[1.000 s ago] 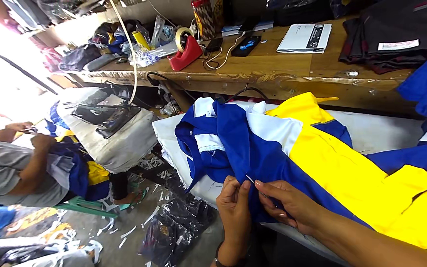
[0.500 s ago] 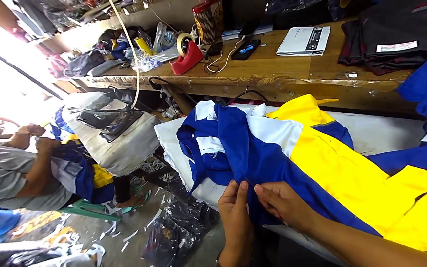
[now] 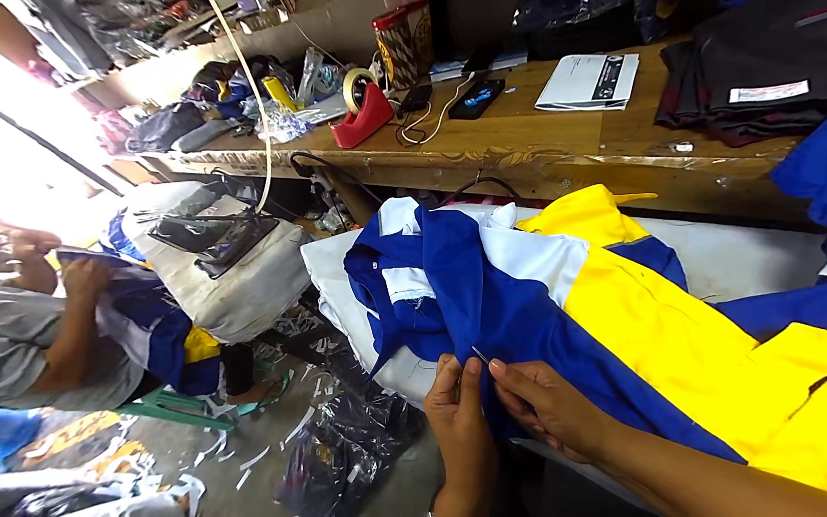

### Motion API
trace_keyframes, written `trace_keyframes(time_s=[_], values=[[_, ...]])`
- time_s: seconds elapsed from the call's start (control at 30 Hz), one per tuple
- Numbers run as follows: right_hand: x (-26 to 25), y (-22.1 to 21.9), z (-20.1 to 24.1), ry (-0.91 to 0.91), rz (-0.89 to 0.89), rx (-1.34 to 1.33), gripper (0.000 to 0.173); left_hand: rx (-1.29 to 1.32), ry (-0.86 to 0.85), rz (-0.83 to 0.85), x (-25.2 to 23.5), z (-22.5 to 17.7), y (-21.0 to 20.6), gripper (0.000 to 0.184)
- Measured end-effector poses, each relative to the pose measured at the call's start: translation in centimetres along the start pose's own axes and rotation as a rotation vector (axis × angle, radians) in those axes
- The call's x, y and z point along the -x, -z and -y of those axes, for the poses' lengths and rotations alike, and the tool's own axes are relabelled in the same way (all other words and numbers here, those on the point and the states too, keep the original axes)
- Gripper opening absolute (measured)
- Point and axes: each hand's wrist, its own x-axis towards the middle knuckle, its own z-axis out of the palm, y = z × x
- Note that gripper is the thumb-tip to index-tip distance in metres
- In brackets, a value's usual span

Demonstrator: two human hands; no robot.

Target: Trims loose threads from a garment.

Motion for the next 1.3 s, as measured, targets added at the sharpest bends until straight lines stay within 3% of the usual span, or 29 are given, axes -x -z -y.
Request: trace_keyframes(time_s=[0.37, 0.63, 0.93, 1.3], values=[[-0.2, 0.5, 0.2, 0.004, 0.031, 0.01, 0.044, 0.063, 0.135, 0.037, -0.3, -0.3, 0.3, 0.018], [-0.4, 0.5, 0.2, -0.011, 0.025, -0.019, 0.047, 0.036, 0.01, 0.16, -0.9, 0.3, 1.1, 0.015], [-0.4, 0.6, -0.3, 0.033, 0.062, 0.009, 0.042, 0.079, 0.095, 0.09, -0.9, 0.1, 1.0, 0.017], [-0.5, 1.0, 0.3, -0.049, 0.075, -0.068, 0.045, 0.01, 0.028, 0.19, -1.5, 0.7, 1.6, 0.015]])
